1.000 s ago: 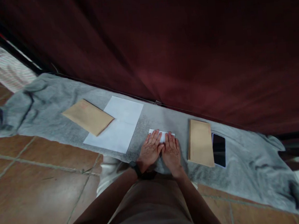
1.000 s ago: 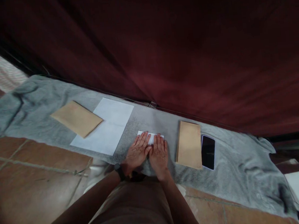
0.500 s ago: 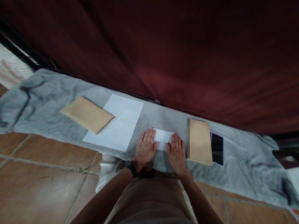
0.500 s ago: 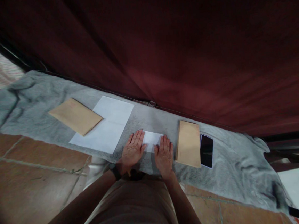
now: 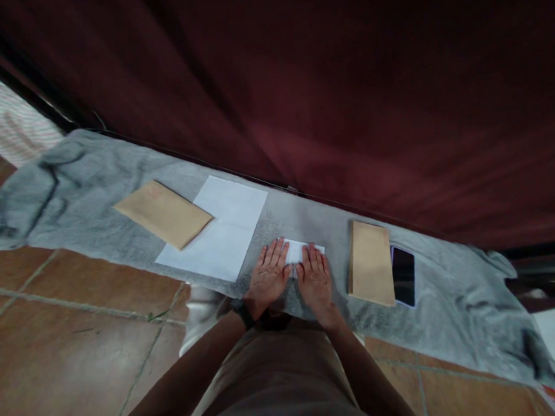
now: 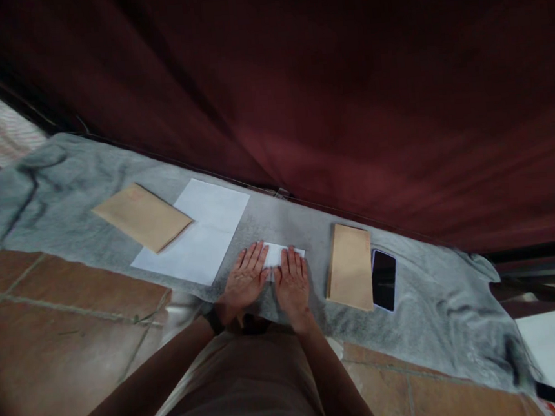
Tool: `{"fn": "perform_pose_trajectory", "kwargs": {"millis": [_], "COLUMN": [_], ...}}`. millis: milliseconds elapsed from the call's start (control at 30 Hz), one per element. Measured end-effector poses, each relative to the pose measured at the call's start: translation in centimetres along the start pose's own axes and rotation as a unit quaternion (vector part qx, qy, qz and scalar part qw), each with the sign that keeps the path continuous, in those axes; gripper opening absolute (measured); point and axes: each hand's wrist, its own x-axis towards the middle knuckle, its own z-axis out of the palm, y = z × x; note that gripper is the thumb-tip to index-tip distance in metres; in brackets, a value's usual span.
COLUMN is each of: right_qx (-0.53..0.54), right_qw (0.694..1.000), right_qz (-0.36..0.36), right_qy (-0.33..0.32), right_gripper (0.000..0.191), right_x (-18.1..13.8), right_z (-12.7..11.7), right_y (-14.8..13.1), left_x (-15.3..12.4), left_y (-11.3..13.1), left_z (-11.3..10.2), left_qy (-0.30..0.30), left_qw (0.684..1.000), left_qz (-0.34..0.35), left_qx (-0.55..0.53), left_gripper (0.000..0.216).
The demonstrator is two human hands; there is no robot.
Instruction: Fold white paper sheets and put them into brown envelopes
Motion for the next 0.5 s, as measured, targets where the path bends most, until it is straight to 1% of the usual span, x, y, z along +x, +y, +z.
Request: {"fn": "perform_pose_trajectory", "kwargs": {"millis": [133,300,400,433,500], "right_qx": [-0.003,-0.012,-0.013,-0.012,-0.007], "right_qw": [1.000,1.000,0.999,0.999,0.999], "right_qz": [0.002,0.008,0.011,0.011,0.012], "right_qy": [0.018,0.025,0.032,0.033,0.031], "right_gripper": [0.055,0.055,0.055,0.055,0.056], "right_x": [-0.4,-1.1,-1.3,-1.4,-1.4], "right_z": [0.0,-0.1,-0.1,-0.1,-0.1], "right_y": [0.7,1.7,1.9,2.0,1.9], "left_x": [-0.5,-1.1,-1.2,-1.1,-1.2], "left_y": [-0.7,-1.3,-0.5,0.0,1.1], "left_z": [-0.3,-1.0,-1.0,-1.0,-0.6], "left_qy": [0.001,0.007,0.019,0.019,0.010], "left_qw": [1.000,1.000,0.999,1.000,1.000], "left_qz": [-0.004,-0.016,-0.029,-0.020,0.022], "left_qx": [0.005,0.008,0.016,0.014,0.001], "left_gripper": [0.059,0.061,0.061,0.062,0.062]}}
